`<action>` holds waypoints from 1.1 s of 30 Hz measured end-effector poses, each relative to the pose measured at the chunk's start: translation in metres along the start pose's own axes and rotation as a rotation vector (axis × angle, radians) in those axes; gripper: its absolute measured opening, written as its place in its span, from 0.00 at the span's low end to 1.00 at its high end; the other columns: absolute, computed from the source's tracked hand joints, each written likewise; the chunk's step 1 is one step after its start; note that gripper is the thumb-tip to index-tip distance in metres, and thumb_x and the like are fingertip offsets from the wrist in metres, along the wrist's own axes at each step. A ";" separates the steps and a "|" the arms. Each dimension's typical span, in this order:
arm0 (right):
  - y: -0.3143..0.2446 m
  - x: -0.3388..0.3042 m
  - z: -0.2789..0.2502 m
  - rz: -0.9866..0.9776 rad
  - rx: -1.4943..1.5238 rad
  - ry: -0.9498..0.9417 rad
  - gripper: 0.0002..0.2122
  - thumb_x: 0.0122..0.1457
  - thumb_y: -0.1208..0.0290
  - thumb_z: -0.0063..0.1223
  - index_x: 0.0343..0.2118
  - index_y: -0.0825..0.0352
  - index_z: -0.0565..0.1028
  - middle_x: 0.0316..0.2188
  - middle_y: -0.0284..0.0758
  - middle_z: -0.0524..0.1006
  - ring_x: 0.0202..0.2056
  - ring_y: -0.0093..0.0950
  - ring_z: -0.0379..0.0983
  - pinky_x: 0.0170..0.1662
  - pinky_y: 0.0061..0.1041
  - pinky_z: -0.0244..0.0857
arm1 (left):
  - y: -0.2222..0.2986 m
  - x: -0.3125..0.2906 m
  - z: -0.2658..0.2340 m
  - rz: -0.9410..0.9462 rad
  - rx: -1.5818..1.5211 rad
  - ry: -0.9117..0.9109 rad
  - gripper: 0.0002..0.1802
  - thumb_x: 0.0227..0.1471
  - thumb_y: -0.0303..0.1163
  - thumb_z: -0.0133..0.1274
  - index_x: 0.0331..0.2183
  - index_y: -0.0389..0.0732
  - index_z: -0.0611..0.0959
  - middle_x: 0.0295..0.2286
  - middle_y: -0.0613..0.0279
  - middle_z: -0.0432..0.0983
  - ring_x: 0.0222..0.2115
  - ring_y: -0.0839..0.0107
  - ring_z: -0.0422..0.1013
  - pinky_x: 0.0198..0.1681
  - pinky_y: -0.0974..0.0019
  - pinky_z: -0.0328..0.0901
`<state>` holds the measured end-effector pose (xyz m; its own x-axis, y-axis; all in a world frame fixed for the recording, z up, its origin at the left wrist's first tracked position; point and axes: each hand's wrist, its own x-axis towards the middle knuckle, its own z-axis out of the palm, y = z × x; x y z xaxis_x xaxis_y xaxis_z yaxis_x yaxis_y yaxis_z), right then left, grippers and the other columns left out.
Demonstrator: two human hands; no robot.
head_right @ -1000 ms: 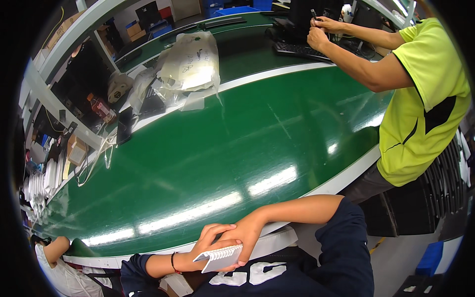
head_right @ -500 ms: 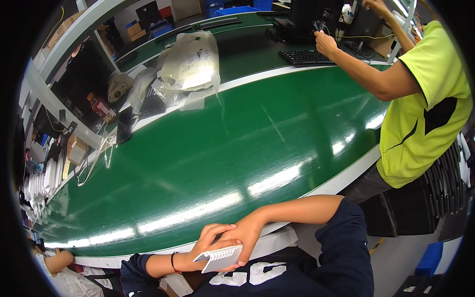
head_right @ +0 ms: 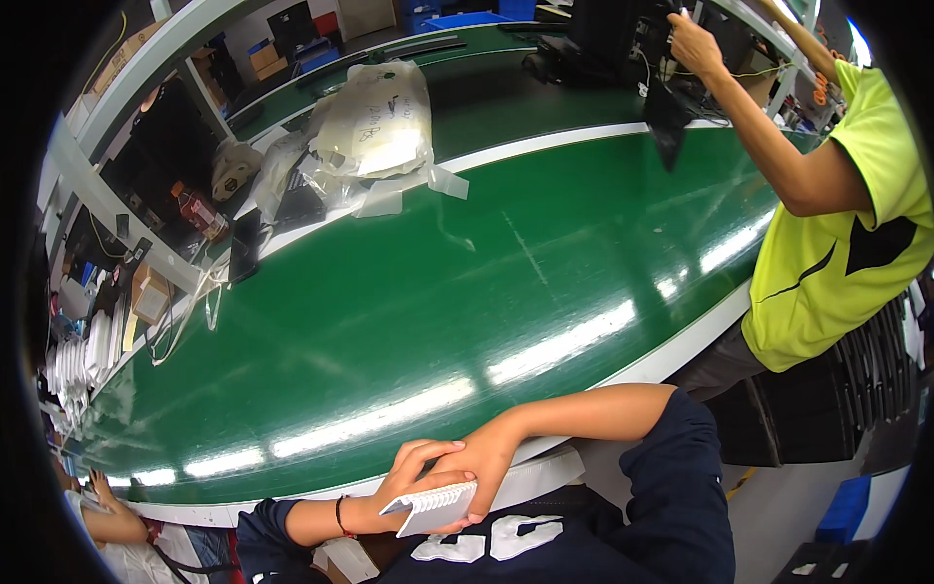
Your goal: The person holds a notebook and reaches across a conveyor belt to operate a smartphone by hand before resting both hands near the edge of the belt.
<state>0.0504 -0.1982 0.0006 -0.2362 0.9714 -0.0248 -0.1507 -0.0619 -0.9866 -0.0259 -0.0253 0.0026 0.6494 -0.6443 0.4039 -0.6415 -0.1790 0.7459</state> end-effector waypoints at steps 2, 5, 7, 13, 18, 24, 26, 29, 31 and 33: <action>-0.002 0.000 0.000 0.007 0.009 0.001 0.11 0.48 0.72 0.57 0.34 0.65 0.71 0.29 0.30 0.75 0.31 0.24 0.69 0.39 0.19 0.63 | 0.000 0.000 0.000 0.002 -0.009 0.008 0.26 0.35 0.34 0.61 0.43 0.43 0.78 0.51 0.54 0.61 0.47 0.59 0.61 0.51 0.63 0.56; -0.004 0.000 0.000 0.007 0.017 0.002 0.11 0.48 0.72 0.57 0.35 0.65 0.71 0.29 0.30 0.75 0.31 0.24 0.69 0.39 0.19 0.63 | -0.002 -0.001 0.001 0.008 -0.003 0.003 0.25 0.36 0.33 0.59 0.43 0.43 0.78 0.52 0.53 0.61 0.47 0.59 0.61 0.51 0.62 0.55; -0.005 -0.001 0.000 0.002 0.023 0.002 0.11 0.48 0.72 0.57 0.35 0.65 0.71 0.29 0.31 0.75 0.31 0.24 0.69 0.40 0.19 0.63 | -0.006 -0.004 0.001 0.016 0.016 -0.014 0.25 0.37 0.31 0.57 0.43 0.42 0.78 0.52 0.53 0.60 0.47 0.58 0.60 0.51 0.62 0.55; 0.000 -0.001 0.000 -0.018 0.011 0.005 0.12 0.48 0.72 0.57 0.35 0.66 0.70 0.29 0.31 0.75 0.32 0.24 0.69 0.40 0.20 0.63 | -0.006 -0.004 0.001 0.019 0.008 -0.015 0.25 0.37 0.28 0.53 0.43 0.42 0.78 0.52 0.52 0.60 0.47 0.57 0.60 0.52 0.61 0.55; 0.002 0.000 -0.002 -0.007 -0.007 0.000 0.13 0.48 0.72 0.57 0.36 0.67 0.70 0.29 0.31 0.75 0.32 0.24 0.70 0.40 0.20 0.63 | -0.004 -0.002 0.001 0.012 -0.006 0.004 0.25 0.36 0.29 0.55 0.43 0.42 0.78 0.52 0.52 0.60 0.47 0.58 0.60 0.51 0.61 0.55; 0.002 0.000 -0.001 0.016 -0.021 0.020 0.14 0.47 0.72 0.57 0.37 0.67 0.69 0.29 0.31 0.75 0.32 0.25 0.70 0.40 0.20 0.63 | -0.001 0.000 -0.001 -0.002 -0.020 0.007 0.25 0.36 0.29 0.56 0.43 0.42 0.78 0.52 0.52 0.61 0.47 0.58 0.60 0.51 0.62 0.55; 0.002 0.000 -0.001 0.000 -0.040 0.016 0.14 0.47 0.72 0.57 0.37 0.67 0.69 0.29 0.31 0.75 0.32 0.25 0.70 0.40 0.20 0.63 | -0.001 0.000 -0.001 0.001 -0.013 0.004 0.25 0.35 0.30 0.57 0.42 0.42 0.78 0.51 0.52 0.61 0.47 0.58 0.60 0.51 0.62 0.56; 0.003 0.000 -0.001 -0.017 -0.060 0.012 0.15 0.47 0.72 0.57 0.38 0.67 0.69 0.29 0.31 0.75 0.32 0.25 0.70 0.40 0.20 0.63 | -0.001 0.000 -0.001 0.004 -0.005 0.002 0.25 0.35 0.30 0.58 0.42 0.42 0.79 0.51 0.52 0.61 0.47 0.58 0.61 0.51 0.62 0.56; 0.004 0.000 -0.001 -0.028 -0.041 0.018 0.14 0.47 0.72 0.57 0.38 0.67 0.69 0.29 0.31 0.75 0.32 0.25 0.70 0.40 0.20 0.63 | 0.001 0.002 -0.001 -0.001 -0.018 0.012 0.25 0.35 0.30 0.58 0.42 0.42 0.79 0.51 0.52 0.61 0.47 0.58 0.61 0.51 0.62 0.56; 0.005 0.000 -0.001 -0.038 -0.022 0.024 0.14 0.47 0.72 0.57 0.37 0.67 0.69 0.29 0.31 0.75 0.32 0.25 0.70 0.40 0.20 0.63 | 0.002 0.002 0.000 -0.006 -0.031 0.022 0.25 0.35 0.30 0.58 0.42 0.42 0.79 0.51 0.52 0.61 0.47 0.58 0.61 0.51 0.62 0.56</action>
<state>0.0503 -0.1984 -0.0046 -0.2071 0.9783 0.0094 -0.1381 -0.0197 -0.9902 -0.0254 -0.0268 0.0051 0.6618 -0.6271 0.4108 -0.6252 -0.1592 0.7641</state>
